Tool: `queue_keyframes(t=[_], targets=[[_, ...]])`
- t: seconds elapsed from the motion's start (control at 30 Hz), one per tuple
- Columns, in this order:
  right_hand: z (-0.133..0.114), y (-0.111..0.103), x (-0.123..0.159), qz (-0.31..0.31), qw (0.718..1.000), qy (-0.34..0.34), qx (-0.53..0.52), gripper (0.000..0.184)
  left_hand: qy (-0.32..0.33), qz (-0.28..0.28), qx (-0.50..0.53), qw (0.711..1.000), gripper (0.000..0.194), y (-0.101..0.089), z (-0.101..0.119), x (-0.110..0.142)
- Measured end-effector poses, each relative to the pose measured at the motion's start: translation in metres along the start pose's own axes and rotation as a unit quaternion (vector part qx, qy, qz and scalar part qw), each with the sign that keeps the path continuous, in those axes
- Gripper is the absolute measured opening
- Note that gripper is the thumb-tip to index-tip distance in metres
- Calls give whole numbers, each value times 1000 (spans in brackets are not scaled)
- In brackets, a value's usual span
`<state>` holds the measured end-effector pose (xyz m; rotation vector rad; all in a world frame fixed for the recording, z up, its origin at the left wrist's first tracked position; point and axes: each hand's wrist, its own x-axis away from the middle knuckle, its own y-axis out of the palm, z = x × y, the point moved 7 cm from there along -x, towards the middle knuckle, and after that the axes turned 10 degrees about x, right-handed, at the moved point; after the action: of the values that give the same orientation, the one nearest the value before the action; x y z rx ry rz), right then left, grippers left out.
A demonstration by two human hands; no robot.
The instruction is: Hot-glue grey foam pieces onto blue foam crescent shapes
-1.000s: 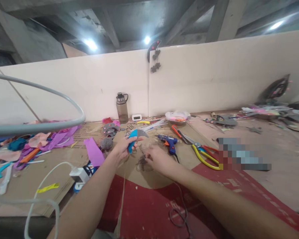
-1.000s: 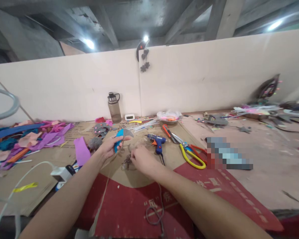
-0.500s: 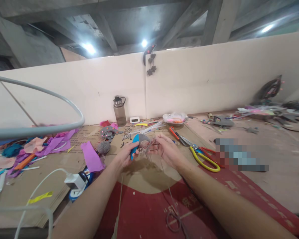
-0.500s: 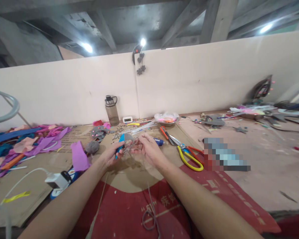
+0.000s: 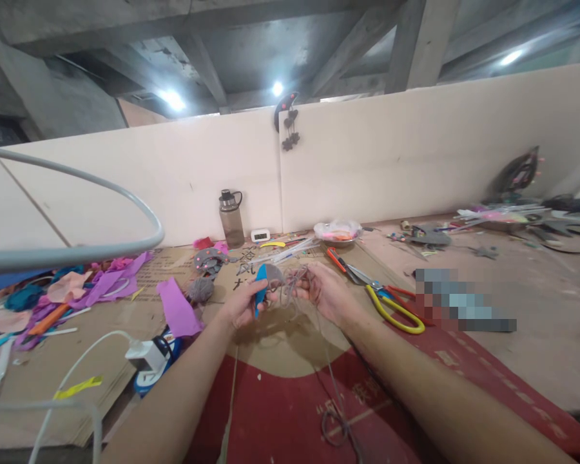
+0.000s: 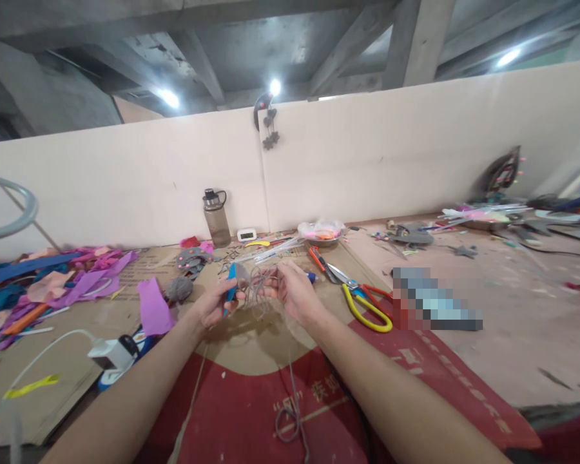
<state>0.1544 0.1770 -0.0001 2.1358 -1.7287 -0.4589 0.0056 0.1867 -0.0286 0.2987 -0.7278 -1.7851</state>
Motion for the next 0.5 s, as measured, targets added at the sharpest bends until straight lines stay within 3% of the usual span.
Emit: queue_keyframes(t=[0.1,0.17,0.33,0.5], targets=[[-2,-1,-1,-5,1000,-7,1,8,-22,-34,-43,998,21,2,-5,-1],[-4,-7,-3,6,1000,-25,6,10,6,-40,-30,999,19,-1,2,-3],[-12,-35,-5,126,982,-116,74,17,122,-23,90,988,9,-17,44,-1],[-20,-44,-2,168,977,-119,55,13,209,-95,260,938,8,-14,86,16]])
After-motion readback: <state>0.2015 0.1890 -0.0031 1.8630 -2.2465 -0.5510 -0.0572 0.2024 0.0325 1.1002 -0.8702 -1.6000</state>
